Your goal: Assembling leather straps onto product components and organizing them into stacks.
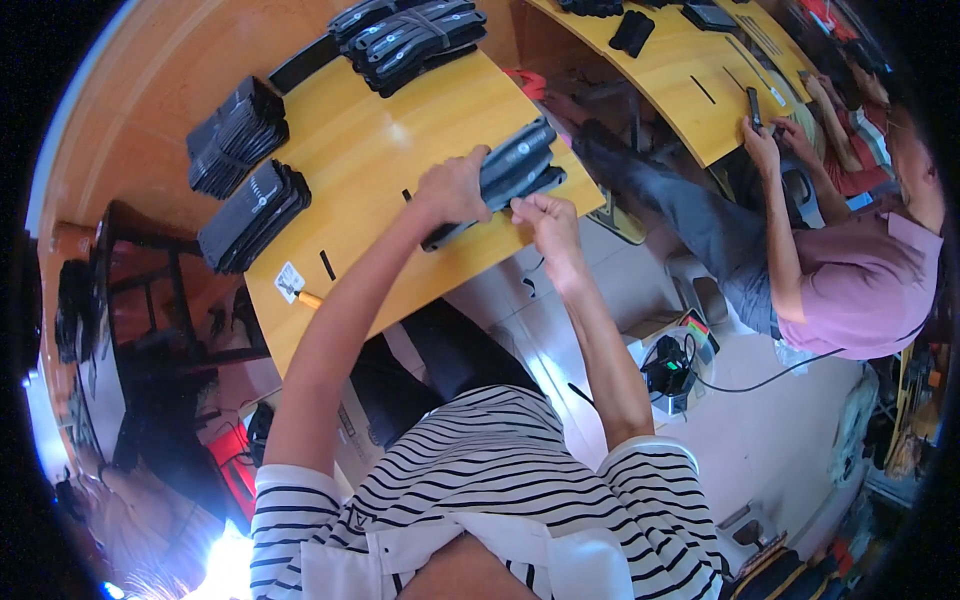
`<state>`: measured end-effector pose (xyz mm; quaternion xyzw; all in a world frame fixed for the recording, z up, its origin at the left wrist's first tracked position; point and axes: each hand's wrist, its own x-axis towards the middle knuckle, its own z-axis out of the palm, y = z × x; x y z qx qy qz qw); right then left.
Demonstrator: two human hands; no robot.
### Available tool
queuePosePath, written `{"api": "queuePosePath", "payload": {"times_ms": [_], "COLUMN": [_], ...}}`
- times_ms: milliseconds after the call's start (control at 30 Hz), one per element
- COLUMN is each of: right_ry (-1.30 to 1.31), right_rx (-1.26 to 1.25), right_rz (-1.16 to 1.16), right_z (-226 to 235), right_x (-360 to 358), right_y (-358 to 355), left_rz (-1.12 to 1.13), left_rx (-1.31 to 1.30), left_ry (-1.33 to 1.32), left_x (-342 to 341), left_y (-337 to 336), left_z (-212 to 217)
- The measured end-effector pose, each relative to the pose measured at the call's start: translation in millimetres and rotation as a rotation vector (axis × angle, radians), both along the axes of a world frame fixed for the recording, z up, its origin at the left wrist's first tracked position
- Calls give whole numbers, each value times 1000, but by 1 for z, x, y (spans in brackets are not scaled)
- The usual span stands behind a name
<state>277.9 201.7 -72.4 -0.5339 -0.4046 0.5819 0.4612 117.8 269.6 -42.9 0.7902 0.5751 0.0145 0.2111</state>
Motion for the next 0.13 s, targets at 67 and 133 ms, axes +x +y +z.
{"api": "queuePosePath", "payload": {"times_ms": [67, 133], "right_ry": [84, 202], "right_rx": [63, 29], "right_rz": [17, 106], "right_z": [13, 26], "right_x": [-1, 1], "right_y": [9, 24], "left_rz": [-65, -253], "left_rx": [-128, -663], "left_ry": [-75, -433], "left_x": [-15, -26], "left_y": [23, 47], "left_z": [10, 16]}}
